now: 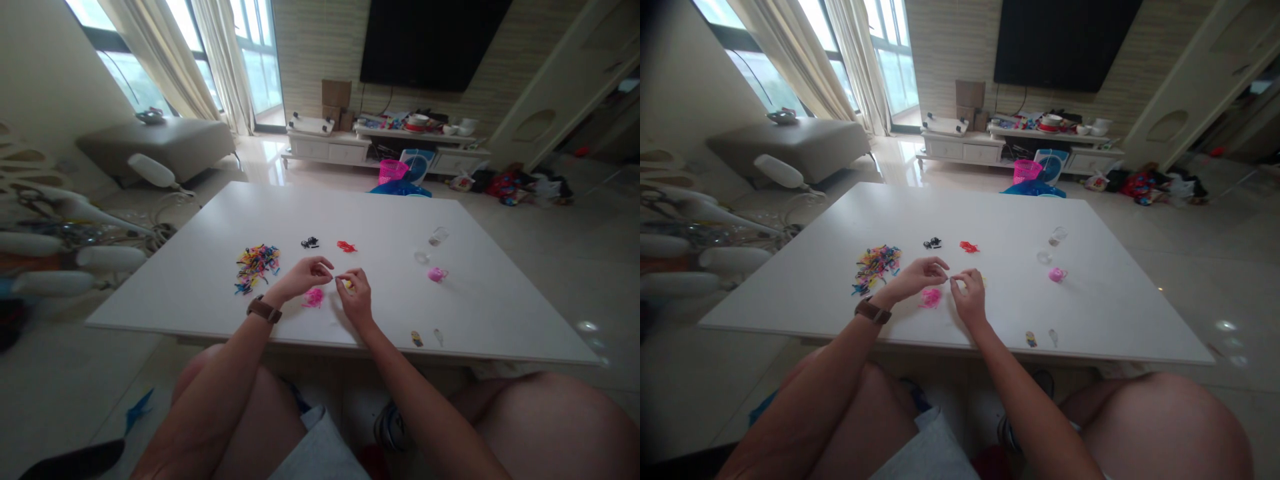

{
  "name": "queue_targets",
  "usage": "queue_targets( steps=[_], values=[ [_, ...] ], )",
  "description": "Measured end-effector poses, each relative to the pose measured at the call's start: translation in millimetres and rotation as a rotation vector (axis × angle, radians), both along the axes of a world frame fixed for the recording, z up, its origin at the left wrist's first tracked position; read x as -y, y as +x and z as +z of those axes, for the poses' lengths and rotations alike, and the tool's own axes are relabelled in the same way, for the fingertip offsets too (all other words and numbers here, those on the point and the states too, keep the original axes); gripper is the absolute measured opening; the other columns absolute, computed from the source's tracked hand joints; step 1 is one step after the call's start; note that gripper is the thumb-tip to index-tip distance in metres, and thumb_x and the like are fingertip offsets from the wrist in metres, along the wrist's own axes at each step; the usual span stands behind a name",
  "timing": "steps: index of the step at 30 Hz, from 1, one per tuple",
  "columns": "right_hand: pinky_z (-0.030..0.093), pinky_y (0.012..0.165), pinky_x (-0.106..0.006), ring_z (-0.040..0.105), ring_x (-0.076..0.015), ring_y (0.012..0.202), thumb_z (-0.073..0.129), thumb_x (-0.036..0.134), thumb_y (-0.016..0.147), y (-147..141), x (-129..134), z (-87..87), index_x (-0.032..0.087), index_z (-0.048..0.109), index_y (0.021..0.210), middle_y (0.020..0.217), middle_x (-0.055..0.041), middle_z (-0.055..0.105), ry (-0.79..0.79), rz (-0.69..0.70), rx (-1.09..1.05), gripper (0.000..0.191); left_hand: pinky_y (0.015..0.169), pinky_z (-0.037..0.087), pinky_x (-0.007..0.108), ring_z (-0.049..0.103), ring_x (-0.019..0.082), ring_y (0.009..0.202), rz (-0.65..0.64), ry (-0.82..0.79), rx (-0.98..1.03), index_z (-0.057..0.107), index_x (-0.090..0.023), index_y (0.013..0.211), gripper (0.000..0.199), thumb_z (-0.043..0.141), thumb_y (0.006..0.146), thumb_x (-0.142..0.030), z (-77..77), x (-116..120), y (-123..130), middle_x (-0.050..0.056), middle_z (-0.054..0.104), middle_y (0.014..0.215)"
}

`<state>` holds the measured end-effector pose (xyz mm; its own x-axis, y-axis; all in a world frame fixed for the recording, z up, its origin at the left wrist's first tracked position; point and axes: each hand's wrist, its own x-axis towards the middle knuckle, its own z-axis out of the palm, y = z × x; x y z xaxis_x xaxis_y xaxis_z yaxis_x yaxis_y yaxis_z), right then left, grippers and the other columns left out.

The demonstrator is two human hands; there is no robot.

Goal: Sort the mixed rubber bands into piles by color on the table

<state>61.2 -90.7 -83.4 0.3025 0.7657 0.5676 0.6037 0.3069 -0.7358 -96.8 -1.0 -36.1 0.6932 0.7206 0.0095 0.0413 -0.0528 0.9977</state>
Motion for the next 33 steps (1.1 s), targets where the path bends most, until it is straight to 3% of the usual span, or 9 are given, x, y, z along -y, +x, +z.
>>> queue_targets(
  steps=[2, 6, 8, 13, 18, 24, 30, 33],
  values=[
    [0.049, 0.080, -0.036, 0.057, -0.0207, 0.090, 0.060, 0.028, 0.089, 0, 0, 0.4, 0.023, 0.068, 0.091, 0.091, -0.0047, 0.057, 0.006, -0.014, -0.002, 0.010, 0.070, 0.049, 0.028, 0.066, 0.018, 0.076, 0.067, 0.024, -0.003, 0.066, -0.015, 0.097, 0.030, 0.076, 0.070, -0.026, 0.9, -5, -3, 0.007, 0.072, 0.080],
    [0.049, 0.075, -0.034, 0.057, -0.0205, 0.090, 0.060, 0.028, 0.089, -1, 0, 1.5, 0.023, 0.068, 0.091, 0.092, -0.0050, 0.058, 0.016, -0.027, -0.026, 0.010, 0.067, 0.048, 0.027, 0.066, 0.017, 0.071, 0.365, 0.084, -0.048, 0.065, -0.015, 0.091, 0.028, 0.076, 0.067, -0.023, -2.2, -23, -14, 0.006, 0.071, 0.074],
    [0.049, 0.073, -0.033, 0.057, -0.0205, 0.090, 0.059, 0.027, 0.089, -1, 0, 2.0, 0.023, 0.066, 0.089, 0.091, -0.0049, 0.058, 0.006, -0.016, -0.029, 0.009, 0.063, 0.046, 0.027, 0.064, 0.017, 0.067, 0.451, 0.098, -0.095, 0.065, -0.015, 0.088, 0.026, 0.075, 0.065, -0.021, -6.4, -32, -17, 0.005, 0.071, 0.072],
    [0.048, 0.075, -0.034, 0.056, -0.0200, 0.088, 0.059, 0.024, 0.089, -1, 0, 1.8, 0.022, 0.062, 0.083, 0.089, -0.0040, 0.057, -0.005, -0.011, -0.021, 0.007, 0.059, 0.044, 0.026, 0.062, 0.017, 0.061, 0.484, 0.167, -0.204, 0.065, -0.016, 0.081, 0.023, 0.076, 0.060, -0.015, -20.4, -40, -15, 0.004, 0.069, 0.066],
    [0.046, 0.078, -0.034, 0.055, -0.0199, 0.088, 0.058, 0.022, 0.088, 0, 0, 1.2, 0.022, 0.061, 0.081, 0.088, -0.0035, 0.056, -0.016, -0.003, -0.003, 0.008, 0.061, 0.045, 0.026, 0.064, 0.017, 0.063, 0.465, 0.314, -0.301, 0.066, -0.016, 0.082, 0.018, 0.071, 0.065, -0.015, -27.3, -38, -7, 0.005, 0.069, 0.068],
    [0.044, 0.075, -0.032, 0.054, -0.0192, 0.087, 0.057, 0.021, 0.088, 0, 0, 2.0, 0.021, 0.059, 0.080, 0.086, -0.0024, 0.055, -0.033, -0.001, -0.002, 0.009, 0.063, 0.047, 0.024, 0.065, 0.016, 0.066, 0.564, 0.385, -0.372, 0.069, -0.015, 0.084, 0.015, 0.065, 0.071, -0.020, -10.4, -43, -17, 0.005, 0.071, 0.071],
    [0.044, 0.075, -0.032, 0.054, -0.0190, 0.086, 0.056, 0.021, 0.088, 0, 0, 2.2, 0.021, 0.059, 0.079, 0.086, -0.0025, 0.055, -0.025, 0.000, -0.004, 0.009, 0.064, 0.048, 0.022, 0.066, 0.016, 0.070, 0.800, 0.417, -0.484, 0.072, -0.012, 0.090, 0.023, 0.063, 0.073, -0.025, 13.0, -57, -68, 0.007, 0.073, 0.079],
    [0.044, 0.074, -0.032, 0.054, -0.0190, 0.085, 0.055, 0.021, 0.089, 0, -1, 2.4, 0.021, 0.058, 0.079, 0.086, -0.0026, 0.055, -0.021, 0.005, -0.006, 0.010, 0.062, 0.046, 0.022, 0.065, 0.017, 0.070, 0.818, 0.407, -0.624, 0.075, -0.011, 0.089, 0.025, 0.063, 0.072, -0.026, 14.9, -60, -93, 0.008, 0.073, 0.079]
  ],
)
